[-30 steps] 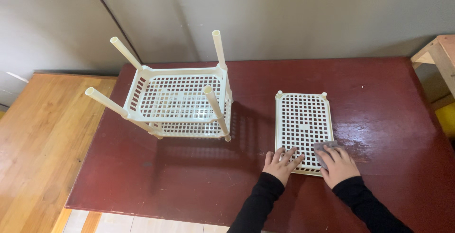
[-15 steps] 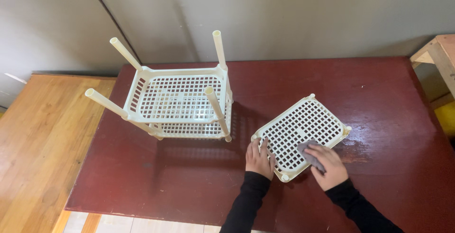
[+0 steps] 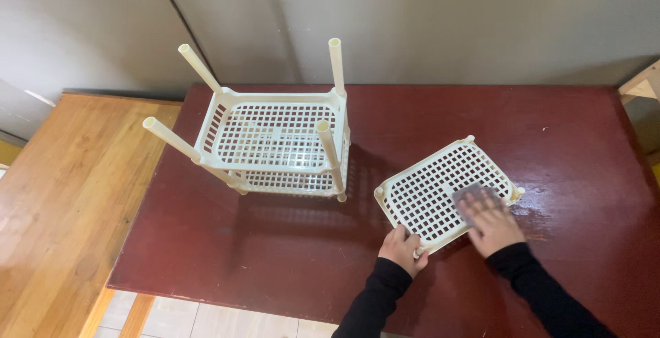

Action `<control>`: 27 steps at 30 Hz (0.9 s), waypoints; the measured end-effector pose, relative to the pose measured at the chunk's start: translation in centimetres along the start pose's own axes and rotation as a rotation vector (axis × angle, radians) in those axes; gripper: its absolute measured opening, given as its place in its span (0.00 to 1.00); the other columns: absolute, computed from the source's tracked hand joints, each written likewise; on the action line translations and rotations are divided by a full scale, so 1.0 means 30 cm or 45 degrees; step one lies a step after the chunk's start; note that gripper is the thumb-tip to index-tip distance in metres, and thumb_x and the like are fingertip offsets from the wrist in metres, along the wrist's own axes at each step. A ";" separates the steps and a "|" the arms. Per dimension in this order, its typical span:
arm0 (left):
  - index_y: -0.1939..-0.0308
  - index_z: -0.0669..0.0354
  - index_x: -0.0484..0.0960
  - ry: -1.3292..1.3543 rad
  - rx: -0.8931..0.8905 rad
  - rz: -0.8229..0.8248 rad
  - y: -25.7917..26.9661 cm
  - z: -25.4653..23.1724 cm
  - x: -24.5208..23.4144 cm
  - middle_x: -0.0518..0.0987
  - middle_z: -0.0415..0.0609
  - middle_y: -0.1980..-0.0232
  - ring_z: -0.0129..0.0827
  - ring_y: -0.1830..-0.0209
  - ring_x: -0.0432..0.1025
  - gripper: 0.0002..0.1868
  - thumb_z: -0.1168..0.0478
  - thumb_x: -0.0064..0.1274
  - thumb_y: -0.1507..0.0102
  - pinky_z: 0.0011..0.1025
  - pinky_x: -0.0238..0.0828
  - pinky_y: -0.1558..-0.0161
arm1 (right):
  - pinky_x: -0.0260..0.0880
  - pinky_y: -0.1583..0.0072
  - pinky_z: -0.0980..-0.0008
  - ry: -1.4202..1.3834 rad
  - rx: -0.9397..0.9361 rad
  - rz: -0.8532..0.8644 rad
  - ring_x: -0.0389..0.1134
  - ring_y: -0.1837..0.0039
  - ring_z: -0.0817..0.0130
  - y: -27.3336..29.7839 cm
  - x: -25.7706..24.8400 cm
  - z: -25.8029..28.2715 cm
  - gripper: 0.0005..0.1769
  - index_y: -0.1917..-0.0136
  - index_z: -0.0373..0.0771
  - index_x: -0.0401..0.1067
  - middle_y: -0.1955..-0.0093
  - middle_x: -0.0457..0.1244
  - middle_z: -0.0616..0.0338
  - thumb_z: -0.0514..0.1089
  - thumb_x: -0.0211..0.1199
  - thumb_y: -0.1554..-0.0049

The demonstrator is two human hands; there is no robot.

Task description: The person wipes a white plastic shelf tray with a cloth, then stacks it onto an existing three-tier white plastic shelving unit. Next, the person places a pink plastic dish rack on the table, separates it into two parts, and wipes one part with the cloth.

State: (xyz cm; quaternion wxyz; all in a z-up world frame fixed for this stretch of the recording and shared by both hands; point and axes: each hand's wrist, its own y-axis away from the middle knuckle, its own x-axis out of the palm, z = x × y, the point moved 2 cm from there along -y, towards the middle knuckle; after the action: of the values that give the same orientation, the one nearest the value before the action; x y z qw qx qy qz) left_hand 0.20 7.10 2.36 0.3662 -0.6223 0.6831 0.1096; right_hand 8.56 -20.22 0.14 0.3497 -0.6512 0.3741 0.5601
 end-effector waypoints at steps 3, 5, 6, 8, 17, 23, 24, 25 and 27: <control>0.67 0.61 0.77 0.107 -0.132 0.048 0.003 0.000 -0.010 0.72 0.54 0.58 0.48 0.56 0.72 0.14 0.58 0.66 0.44 0.42 0.72 0.55 | 0.31 0.18 0.50 0.046 0.262 0.047 0.37 0.15 0.59 -0.003 0.034 -0.192 0.33 0.20 0.53 0.49 0.16 0.43 0.62 0.54 0.37 0.38; 0.66 0.62 0.75 0.119 -0.175 0.124 0.000 0.001 -0.021 0.72 0.54 0.57 0.48 0.55 0.71 0.16 0.57 0.67 0.44 0.42 0.72 0.54 | 0.31 0.19 0.48 -0.045 0.267 -0.051 0.36 0.15 0.58 -0.023 0.044 -0.193 0.33 0.20 0.51 0.49 0.16 0.44 0.60 0.52 0.37 0.38; 0.66 0.62 0.75 0.126 -0.195 0.162 -0.003 0.002 -0.024 0.72 0.54 0.56 0.48 0.55 0.71 0.17 0.56 0.68 0.45 0.42 0.72 0.53 | 0.30 0.19 0.47 -0.060 0.231 -0.057 0.35 0.15 0.57 -0.029 0.045 -0.151 0.34 0.19 0.50 0.49 0.16 0.43 0.59 0.51 0.38 0.38; 0.65 0.62 0.74 0.125 -0.171 0.213 -0.005 0.010 -0.029 0.71 0.55 0.55 0.49 0.54 0.71 0.21 0.55 0.70 0.50 0.42 0.71 0.51 | 0.29 0.20 0.44 -0.156 0.077 -0.137 0.34 0.15 0.54 -0.037 0.028 -0.015 0.35 0.20 0.47 0.48 0.17 0.42 0.54 0.49 0.41 0.39; 0.75 0.56 0.75 0.041 -0.040 0.272 0.008 0.080 0.013 0.76 0.48 0.59 0.45 0.53 0.72 0.15 0.56 0.67 0.44 0.42 0.67 0.42 | 0.33 0.20 0.45 -0.382 -0.351 -0.338 0.39 0.16 0.55 0.023 -0.036 0.200 0.36 0.21 0.42 0.52 0.18 0.44 0.53 0.48 0.45 0.42; 0.75 0.56 0.76 0.145 -0.016 0.250 -0.004 0.105 0.022 0.76 0.46 0.65 0.42 0.56 0.72 0.18 0.50 0.66 0.44 0.40 0.66 0.42 | 0.34 0.18 0.47 -0.097 0.291 -0.139 0.39 0.14 0.55 -0.048 0.026 -0.182 0.32 0.21 0.45 0.53 0.17 0.46 0.57 0.49 0.37 0.38; 0.75 0.56 0.77 0.149 -0.048 0.281 -0.005 0.116 0.033 0.76 0.46 0.65 0.42 0.57 0.72 0.20 0.47 0.67 0.44 0.40 0.66 0.42 | 0.33 0.19 0.47 -0.122 0.343 -0.148 0.39 0.14 0.53 -0.045 0.022 -0.150 0.32 0.22 0.44 0.53 0.17 0.46 0.56 0.49 0.37 0.38; 0.75 0.56 0.78 0.152 -0.055 0.288 -0.009 0.126 0.041 0.76 0.46 0.66 0.42 0.57 0.72 0.19 0.47 0.66 0.45 0.40 0.66 0.42 | 0.32 0.19 0.47 -0.078 0.264 -0.159 0.40 0.15 0.53 -0.057 0.011 -0.084 0.34 0.21 0.42 0.53 0.17 0.46 0.53 0.49 0.39 0.40; 0.75 0.56 0.80 0.158 -0.068 0.297 -0.012 0.142 0.058 0.77 0.46 0.66 0.42 0.58 0.72 0.18 0.47 0.65 0.45 0.39 0.68 0.43 | 0.30 0.18 0.46 -0.231 0.084 -0.272 0.41 0.14 0.53 -0.061 -0.024 0.126 0.36 0.20 0.41 0.52 0.17 0.46 0.50 0.47 0.41 0.41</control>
State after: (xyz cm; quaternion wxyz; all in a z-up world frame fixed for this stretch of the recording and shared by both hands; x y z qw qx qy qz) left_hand 2.15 8.27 -1.66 0.2914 -0.5538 0.7689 0.1310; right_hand 8.34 -15.97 0.43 0.4608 -0.6223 0.2876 0.5636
